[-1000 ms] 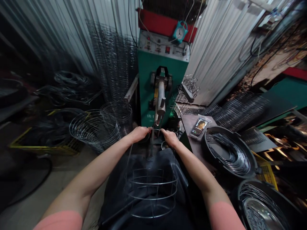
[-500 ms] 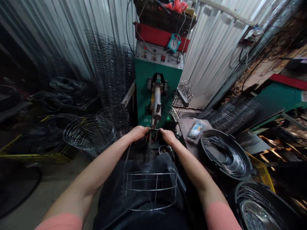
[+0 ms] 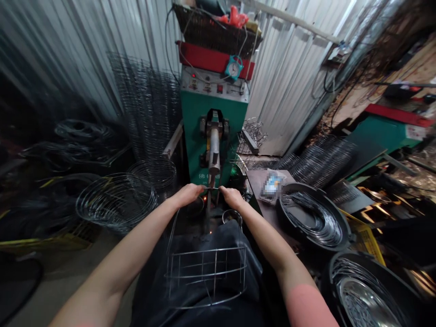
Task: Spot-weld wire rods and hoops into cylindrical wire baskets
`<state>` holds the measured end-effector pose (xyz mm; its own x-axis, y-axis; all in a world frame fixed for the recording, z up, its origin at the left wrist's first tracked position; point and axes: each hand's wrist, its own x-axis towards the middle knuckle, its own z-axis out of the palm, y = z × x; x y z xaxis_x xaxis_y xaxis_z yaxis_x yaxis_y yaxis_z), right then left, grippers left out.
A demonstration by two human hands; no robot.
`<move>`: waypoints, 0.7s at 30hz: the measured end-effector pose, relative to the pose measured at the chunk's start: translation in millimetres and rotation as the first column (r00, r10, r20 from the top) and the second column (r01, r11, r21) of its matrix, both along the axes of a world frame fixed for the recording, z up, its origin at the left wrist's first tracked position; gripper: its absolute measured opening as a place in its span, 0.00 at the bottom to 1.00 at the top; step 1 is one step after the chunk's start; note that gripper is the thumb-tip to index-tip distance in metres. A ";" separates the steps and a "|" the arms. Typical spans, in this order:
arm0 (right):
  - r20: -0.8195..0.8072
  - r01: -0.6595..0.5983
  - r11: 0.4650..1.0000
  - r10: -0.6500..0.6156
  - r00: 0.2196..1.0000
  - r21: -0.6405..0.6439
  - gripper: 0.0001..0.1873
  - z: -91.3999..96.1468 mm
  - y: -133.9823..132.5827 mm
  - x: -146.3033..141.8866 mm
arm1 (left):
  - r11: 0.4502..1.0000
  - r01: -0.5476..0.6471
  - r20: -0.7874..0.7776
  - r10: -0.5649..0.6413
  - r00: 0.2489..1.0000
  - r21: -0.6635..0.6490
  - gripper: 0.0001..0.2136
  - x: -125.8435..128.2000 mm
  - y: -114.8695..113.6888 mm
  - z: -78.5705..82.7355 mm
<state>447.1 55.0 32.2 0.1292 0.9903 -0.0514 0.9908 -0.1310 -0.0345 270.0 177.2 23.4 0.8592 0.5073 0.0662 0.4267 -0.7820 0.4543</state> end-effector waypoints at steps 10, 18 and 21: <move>-0.047 0.004 1.000 -0.004 0.999 0.003 0.18 -7.5 -0.4 0.1 | 0.999 0.028 -0.031 -0.029 0.999 -0.028 0.21 0.1 6.1 -5.2; -0.225 0.109 0.992 -0.093 0.970 0.058 0.15 -15.3 -2.2 1.1 | 1.000 0.025 -0.056 -0.025 0.998 0.010 0.24 -0.3 8.1 -4.1; -0.389 0.133 0.987 -0.089 0.917 0.088 0.15 -23.5 -8.4 6.2 | 0.999 0.030 -0.083 -0.027 0.996 0.044 0.23 -2.5 4.0 0.0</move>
<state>453.3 46.7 8.7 0.2310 0.9729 -0.0103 0.8779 -0.2130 -0.4288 267.5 181.2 23.3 0.8767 0.4807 0.0171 0.4385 -0.8133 0.3825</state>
